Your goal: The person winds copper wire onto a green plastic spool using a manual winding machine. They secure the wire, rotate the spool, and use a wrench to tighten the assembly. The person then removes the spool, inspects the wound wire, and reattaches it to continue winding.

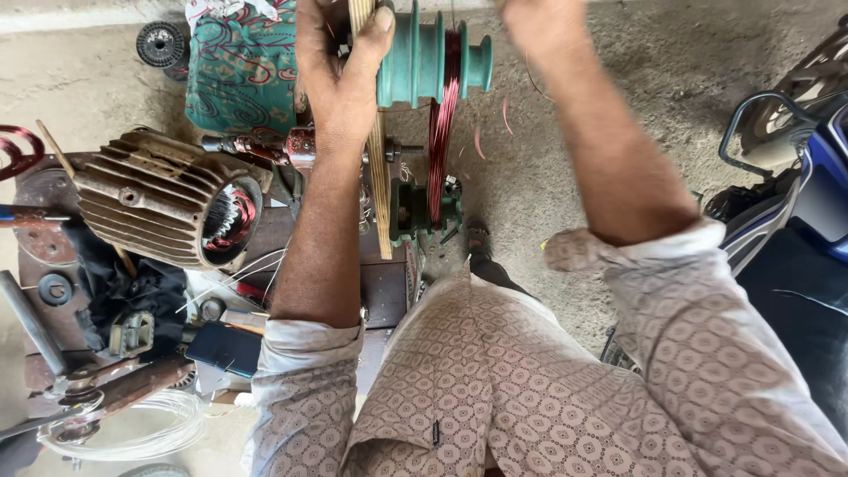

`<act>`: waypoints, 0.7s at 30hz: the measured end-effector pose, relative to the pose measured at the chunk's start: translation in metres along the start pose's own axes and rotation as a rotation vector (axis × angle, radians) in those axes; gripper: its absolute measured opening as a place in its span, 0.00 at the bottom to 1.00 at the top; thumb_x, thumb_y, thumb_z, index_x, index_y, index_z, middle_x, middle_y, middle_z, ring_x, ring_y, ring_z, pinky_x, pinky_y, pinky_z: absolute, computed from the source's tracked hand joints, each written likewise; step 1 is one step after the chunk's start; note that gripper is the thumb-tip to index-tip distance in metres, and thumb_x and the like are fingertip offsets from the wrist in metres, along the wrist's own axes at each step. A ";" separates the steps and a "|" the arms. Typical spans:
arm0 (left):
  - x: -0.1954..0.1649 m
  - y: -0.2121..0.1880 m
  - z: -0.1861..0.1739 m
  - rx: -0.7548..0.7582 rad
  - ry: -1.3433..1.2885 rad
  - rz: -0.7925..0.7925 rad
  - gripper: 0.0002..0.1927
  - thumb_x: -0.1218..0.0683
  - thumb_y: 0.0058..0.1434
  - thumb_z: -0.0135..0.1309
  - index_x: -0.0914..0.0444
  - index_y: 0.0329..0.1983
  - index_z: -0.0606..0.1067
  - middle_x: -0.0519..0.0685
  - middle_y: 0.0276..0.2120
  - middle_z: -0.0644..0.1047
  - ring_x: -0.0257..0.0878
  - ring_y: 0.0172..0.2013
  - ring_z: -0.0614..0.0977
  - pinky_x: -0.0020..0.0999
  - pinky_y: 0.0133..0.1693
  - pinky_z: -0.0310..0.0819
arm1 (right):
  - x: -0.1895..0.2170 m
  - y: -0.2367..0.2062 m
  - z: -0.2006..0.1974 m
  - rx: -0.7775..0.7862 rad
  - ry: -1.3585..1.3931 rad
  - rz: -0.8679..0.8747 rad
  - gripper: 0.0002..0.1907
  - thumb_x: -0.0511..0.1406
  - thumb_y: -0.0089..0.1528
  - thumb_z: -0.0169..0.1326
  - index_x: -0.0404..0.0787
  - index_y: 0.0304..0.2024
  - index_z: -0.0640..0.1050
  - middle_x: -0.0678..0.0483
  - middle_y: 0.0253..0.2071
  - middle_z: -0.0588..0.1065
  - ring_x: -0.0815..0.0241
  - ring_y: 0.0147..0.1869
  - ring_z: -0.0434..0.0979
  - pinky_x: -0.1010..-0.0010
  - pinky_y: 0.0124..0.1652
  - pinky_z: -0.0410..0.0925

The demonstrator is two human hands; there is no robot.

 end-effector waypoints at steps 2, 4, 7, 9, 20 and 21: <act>0.002 0.000 0.001 -0.002 -0.036 -0.008 0.17 0.54 0.67 0.65 0.63 0.52 0.71 0.44 0.42 0.76 0.33 0.42 0.77 0.31 0.45 0.76 | -0.057 -0.027 0.046 -0.044 0.133 0.398 0.16 0.32 0.58 0.60 0.42 0.47 0.71 0.58 0.32 0.74 0.71 0.30 0.78 0.78 0.30 0.76; 0.008 0.001 -0.001 -0.009 -0.003 -0.006 0.14 0.56 0.68 0.67 0.64 0.49 0.73 0.43 0.40 0.75 0.32 0.39 0.75 0.31 0.44 0.73 | -0.094 -0.088 0.094 0.098 0.131 0.580 0.05 0.36 0.65 0.55 0.43 0.35 0.74 0.52 0.29 0.76 0.65 0.25 0.75 0.75 0.24 0.77; 0.021 0.000 -0.008 -0.025 0.082 -0.014 0.11 0.55 0.69 0.65 0.65 0.47 0.76 0.44 0.41 0.78 0.34 0.43 0.77 0.36 0.49 0.75 | -0.105 -0.187 0.136 0.310 -0.094 0.531 0.14 0.35 0.67 0.53 0.37 0.28 0.81 0.51 0.26 0.78 0.65 0.25 0.73 0.73 0.22 0.68; 0.028 -0.001 -0.013 -0.012 0.103 -0.004 0.12 0.54 0.68 0.65 0.65 0.45 0.76 0.44 0.40 0.77 0.34 0.43 0.77 0.36 0.48 0.75 | -0.079 -0.237 0.139 0.379 -0.302 0.170 0.16 0.32 0.70 0.48 0.36 0.28 0.79 0.49 0.25 0.77 0.64 0.23 0.77 0.75 0.19 0.69; 0.014 0.003 -0.006 0.009 0.030 -0.006 0.14 0.54 0.69 0.65 0.64 0.51 0.74 0.45 0.42 0.77 0.33 0.40 0.78 0.31 0.44 0.77 | 0.094 -0.158 -0.006 0.180 -0.552 -0.974 0.16 0.40 0.66 0.65 0.48 0.25 0.76 0.59 0.21 0.67 0.64 0.22 0.69 0.72 0.21 0.65; 0.010 0.004 -0.005 0.016 0.053 -0.006 0.15 0.54 0.69 0.64 0.64 0.53 0.73 0.45 0.42 0.77 0.33 0.42 0.79 0.32 0.46 0.79 | 0.093 -0.124 -0.020 0.101 -0.635 -0.844 0.21 0.47 0.64 0.67 0.45 0.23 0.76 0.56 0.20 0.69 0.61 0.22 0.70 0.68 0.22 0.65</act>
Point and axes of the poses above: each hand's wrist, its own y-axis towards the middle knuckle, its own z-axis out of the palm, x = y × z, the point moved 4 cm from there along y, towards the middle knuckle
